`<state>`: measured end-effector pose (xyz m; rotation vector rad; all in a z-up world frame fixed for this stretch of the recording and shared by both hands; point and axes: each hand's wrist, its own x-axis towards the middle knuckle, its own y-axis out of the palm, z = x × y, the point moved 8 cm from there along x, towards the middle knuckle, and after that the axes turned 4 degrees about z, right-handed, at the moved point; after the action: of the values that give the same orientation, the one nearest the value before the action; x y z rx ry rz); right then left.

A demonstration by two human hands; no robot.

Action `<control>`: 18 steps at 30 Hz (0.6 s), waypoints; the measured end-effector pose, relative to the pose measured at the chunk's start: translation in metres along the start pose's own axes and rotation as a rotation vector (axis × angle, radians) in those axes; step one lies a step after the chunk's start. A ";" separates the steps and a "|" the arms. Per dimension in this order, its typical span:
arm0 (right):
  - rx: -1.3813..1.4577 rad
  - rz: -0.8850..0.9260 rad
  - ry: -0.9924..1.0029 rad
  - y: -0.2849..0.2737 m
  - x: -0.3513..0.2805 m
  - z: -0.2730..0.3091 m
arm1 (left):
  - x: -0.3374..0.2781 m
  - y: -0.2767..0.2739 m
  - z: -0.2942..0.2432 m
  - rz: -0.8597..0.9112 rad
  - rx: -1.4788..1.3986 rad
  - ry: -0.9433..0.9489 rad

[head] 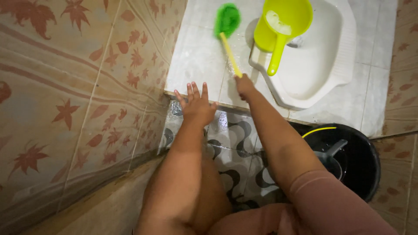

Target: The person scrubs a squat toilet and the surrounding floor tiles using a brush and pours water from a bucket using a scoop.

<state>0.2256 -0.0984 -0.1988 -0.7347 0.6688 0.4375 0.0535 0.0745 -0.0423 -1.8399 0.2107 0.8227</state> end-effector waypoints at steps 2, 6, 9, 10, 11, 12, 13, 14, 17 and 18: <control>-0.153 0.149 -0.102 0.034 -0.006 0.008 | 0.000 -0.003 0.001 -0.020 -0.009 -0.004; -0.068 0.445 -0.180 0.058 0.010 -0.009 | 0.001 -0.001 0.003 -0.028 -0.013 0.001; -0.016 0.239 -0.065 0.019 0.032 -0.022 | 0.004 0.002 0.005 -0.025 -0.015 -0.010; -0.014 0.146 -0.047 0.011 0.033 -0.022 | 0.003 0.002 0.006 -0.023 -0.011 -0.013; -0.011 0.053 -0.029 0.005 0.031 -0.021 | 0.003 0.002 0.007 -0.021 -0.008 -0.016; -0.007 -0.041 -0.012 0.002 0.027 -0.021 | 0.003 0.000 0.007 -0.032 -0.007 -0.013; -0.076 0.014 -0.031 0.017 0.026 -0.019 | 0.003 -0.002 0.008 -0.044 -0.005 -0.010; -0.147 0.072 -0.050 0.035 0.026 -0.017 | 0.003 -0.003 0.008 -0.056 -0.006 -0.010; -0.376 0.182 -0.397 0.076 0.024 -0.014 | 0.002 -0.005 0.013 -0.042 0.026 -0.037; -0.453 0.209 -0.553 0.084 0.018 -0.016 | 0.001 -0.003 0.015 -0.034 0.011 -0.038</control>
<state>0.1835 -0.0510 -0.2596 -0.9194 0.1178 0.9628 0.0494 0.0888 -0.0435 -1.8112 0.1589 0.8298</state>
